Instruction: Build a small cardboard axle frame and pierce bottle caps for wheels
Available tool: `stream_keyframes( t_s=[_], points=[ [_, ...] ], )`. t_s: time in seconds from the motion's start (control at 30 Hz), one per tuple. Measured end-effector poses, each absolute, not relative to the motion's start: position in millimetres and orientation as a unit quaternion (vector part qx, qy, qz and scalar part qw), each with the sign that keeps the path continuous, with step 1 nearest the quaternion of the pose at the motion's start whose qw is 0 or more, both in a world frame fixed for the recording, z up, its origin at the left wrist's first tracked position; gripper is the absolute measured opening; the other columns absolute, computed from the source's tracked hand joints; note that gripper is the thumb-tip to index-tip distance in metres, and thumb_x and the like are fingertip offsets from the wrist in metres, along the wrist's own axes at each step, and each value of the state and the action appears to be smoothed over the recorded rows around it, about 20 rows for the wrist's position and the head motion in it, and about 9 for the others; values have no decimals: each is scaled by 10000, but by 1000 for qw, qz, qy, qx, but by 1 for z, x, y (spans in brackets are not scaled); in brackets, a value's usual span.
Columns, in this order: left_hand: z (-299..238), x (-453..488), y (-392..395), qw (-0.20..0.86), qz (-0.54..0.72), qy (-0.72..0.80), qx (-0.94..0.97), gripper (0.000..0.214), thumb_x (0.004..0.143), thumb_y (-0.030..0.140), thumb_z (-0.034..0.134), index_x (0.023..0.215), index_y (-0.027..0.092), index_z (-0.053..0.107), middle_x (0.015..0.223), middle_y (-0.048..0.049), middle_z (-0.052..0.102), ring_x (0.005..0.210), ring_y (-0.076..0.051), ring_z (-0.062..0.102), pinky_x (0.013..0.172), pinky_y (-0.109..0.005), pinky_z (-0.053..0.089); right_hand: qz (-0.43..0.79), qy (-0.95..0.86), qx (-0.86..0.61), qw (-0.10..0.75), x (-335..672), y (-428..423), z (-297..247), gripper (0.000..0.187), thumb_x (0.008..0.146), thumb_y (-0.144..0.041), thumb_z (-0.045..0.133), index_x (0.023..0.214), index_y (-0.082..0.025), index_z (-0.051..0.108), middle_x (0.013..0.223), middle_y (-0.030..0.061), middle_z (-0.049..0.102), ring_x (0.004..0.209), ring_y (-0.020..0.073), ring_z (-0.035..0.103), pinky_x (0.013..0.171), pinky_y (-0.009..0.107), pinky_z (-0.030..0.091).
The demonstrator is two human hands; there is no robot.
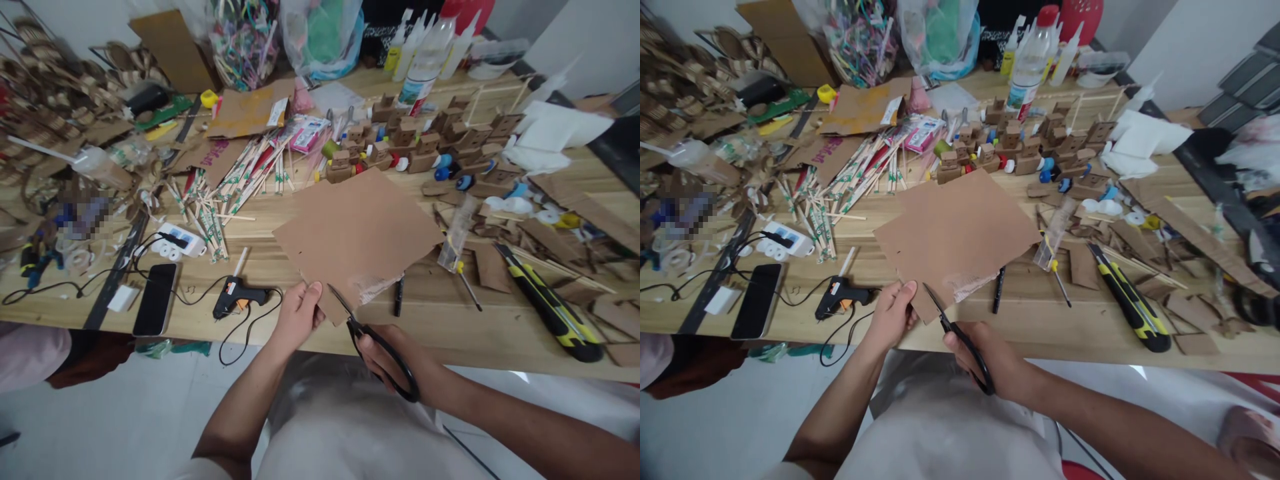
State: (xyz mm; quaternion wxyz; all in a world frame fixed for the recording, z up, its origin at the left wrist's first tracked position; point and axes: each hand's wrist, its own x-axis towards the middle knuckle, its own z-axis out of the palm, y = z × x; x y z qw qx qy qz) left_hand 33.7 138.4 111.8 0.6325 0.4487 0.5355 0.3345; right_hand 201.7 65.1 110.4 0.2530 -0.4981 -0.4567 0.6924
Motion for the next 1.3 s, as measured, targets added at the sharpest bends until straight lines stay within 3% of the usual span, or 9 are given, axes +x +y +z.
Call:
stream_keyframes(
  t_s=[0.23, 0.33, 0.77, 1.07, 1.3],
  points=[
    [116, 33, 140, 621, 332, 533, 469, 625, 694, 820, 608, 509, 256, 413, 363, 64, 411, 312, -80, 348, 361, -227, 272, 707, -452, -479, 260, 203, 66, 119, 720, 778, -979, 429, 714, -263, 385, 521, -112, 296, 411, 72, 236, 346, 235, 265],
    [119, 33, 139, 629, 318, 521, 482, 636, 703, 825, 598, 500, 251, 414, 365, 57, 415, 319, -78, 339, 363, -223, 255, 706, -459, -476, 254, 205, 69, 122, 719, 790, -979, 400, 743, -261, 401, 572, -97, 322, 450, 88, 287, 372, 246, 304],
    [119, 34, 135, 638, 322, 503, 486, 672, 720, 861, 581, 511, 244, 417, 382, 52, 406, 334, -73, 330, 361, -218, 273, 692, -467, -484, 263, 202, 72, 119, 762, 713, -1022, 434, 652, -266, 357, 491, -104, 306, 395, 72, 273, 374, 253, 260],
    [117, 39, 139, 579, 389, 552, 456, 673, 706, 838, 618, 483, 243, 395, 388, 52, 382, 362, -86, 340, 373, -232, 241, 608, -563, -498, 256, 205, 75, 124, 764, 767, -1013, 349, 651, -259, 388, 528, -51, 373, 493, 110, 324, 437, 276, 232],
    [109, 34, 149, 553, 391, 562, 475, 614, 728, 773, 609, 489, 250, 392, 415, 48, 380, 421, -104, 342, 433, -256, 266, 658, -539, -470, 236, 213, 70, 128, 706, 854, -953, 303, 737, -262, 390, 577, -70, 363, 485, 111, 329, 440, 272, 289]
  ],
)
